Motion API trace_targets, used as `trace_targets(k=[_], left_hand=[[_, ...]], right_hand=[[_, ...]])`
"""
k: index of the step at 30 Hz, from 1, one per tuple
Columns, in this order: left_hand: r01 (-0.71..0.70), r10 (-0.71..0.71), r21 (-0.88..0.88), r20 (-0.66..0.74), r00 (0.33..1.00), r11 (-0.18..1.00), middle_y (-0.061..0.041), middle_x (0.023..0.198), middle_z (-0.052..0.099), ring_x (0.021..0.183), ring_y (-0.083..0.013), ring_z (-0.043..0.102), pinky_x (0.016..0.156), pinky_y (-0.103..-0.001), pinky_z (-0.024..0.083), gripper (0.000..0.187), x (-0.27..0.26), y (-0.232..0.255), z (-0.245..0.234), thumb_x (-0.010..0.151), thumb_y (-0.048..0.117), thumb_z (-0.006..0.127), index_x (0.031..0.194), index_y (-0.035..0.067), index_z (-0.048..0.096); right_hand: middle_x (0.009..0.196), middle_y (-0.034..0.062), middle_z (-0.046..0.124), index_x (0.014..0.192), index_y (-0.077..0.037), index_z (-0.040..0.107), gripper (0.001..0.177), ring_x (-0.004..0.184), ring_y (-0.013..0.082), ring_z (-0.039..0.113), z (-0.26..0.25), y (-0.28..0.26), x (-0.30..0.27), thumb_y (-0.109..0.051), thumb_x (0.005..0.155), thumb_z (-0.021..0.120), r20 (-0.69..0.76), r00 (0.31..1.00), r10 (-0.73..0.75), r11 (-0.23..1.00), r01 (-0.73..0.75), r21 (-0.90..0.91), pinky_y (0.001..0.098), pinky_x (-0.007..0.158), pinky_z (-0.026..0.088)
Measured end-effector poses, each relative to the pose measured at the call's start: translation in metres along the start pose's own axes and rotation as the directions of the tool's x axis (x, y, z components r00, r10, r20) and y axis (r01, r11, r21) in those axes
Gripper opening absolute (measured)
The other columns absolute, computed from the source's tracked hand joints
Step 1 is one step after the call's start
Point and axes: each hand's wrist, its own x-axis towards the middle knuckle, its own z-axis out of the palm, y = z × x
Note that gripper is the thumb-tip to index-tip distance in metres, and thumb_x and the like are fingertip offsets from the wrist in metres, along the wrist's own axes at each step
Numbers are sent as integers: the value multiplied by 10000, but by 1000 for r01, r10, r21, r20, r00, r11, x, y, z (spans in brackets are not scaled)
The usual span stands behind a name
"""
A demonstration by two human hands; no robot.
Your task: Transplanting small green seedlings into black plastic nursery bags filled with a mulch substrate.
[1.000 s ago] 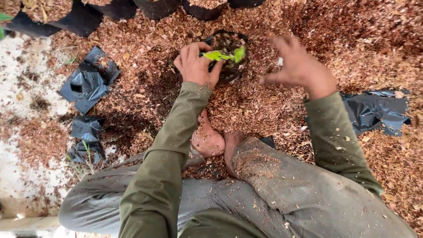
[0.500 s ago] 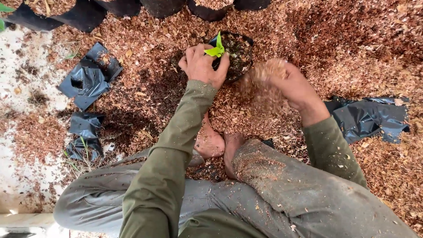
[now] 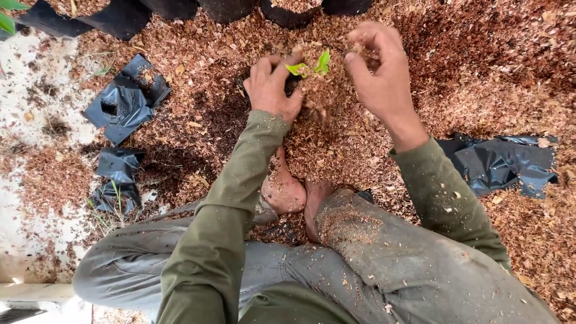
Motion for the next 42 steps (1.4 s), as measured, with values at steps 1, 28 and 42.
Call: trace_targets(k=[1, 28, 42], left_hand=[[-1, 1, -2, 2, 1000, 1000, -10, 1106, 558, 1050, -201, 509, 926, -413, 371, 638, -1, 1, -3, 706, 91, 637, 1299, 324, 637], [406, -391, -138, 122, 912, 904, -22, 912, 758, 949, -293, 733, 929, -456, 601, 303, -13, -41, 21, 912, 524, 643, 1097, 316, 762], [305, -306, -444, 70, 949, 843, -96, 803, 757, 836, -329, 747, 812, -416, 621, 290, -49, 2, -12, 991, 385, 589, 948, 194, 803]], right_hand=[[1253, 183, 523, 1167, -35, 583, 233, 1019, 254, 532, 1, 3, 3, 42, 948, 585, -1, 1000, 2, 1000, -2, -2, 382, 850, 525], [1464, 459, 336, 1502, 114, 364, 1083, 1375, 605, 339, 20, -33, -71, -439, 745, 906, 484, 639, 598, 771, -294, -565, 720, 1110, 344], [1092, 269, 670, 1254, 43, 549, 330, 905, 352, 714, 5, -23, -73, -122, 984, 645, 682, 472, 559, -64, -795, 603, 366, 711, 662]])
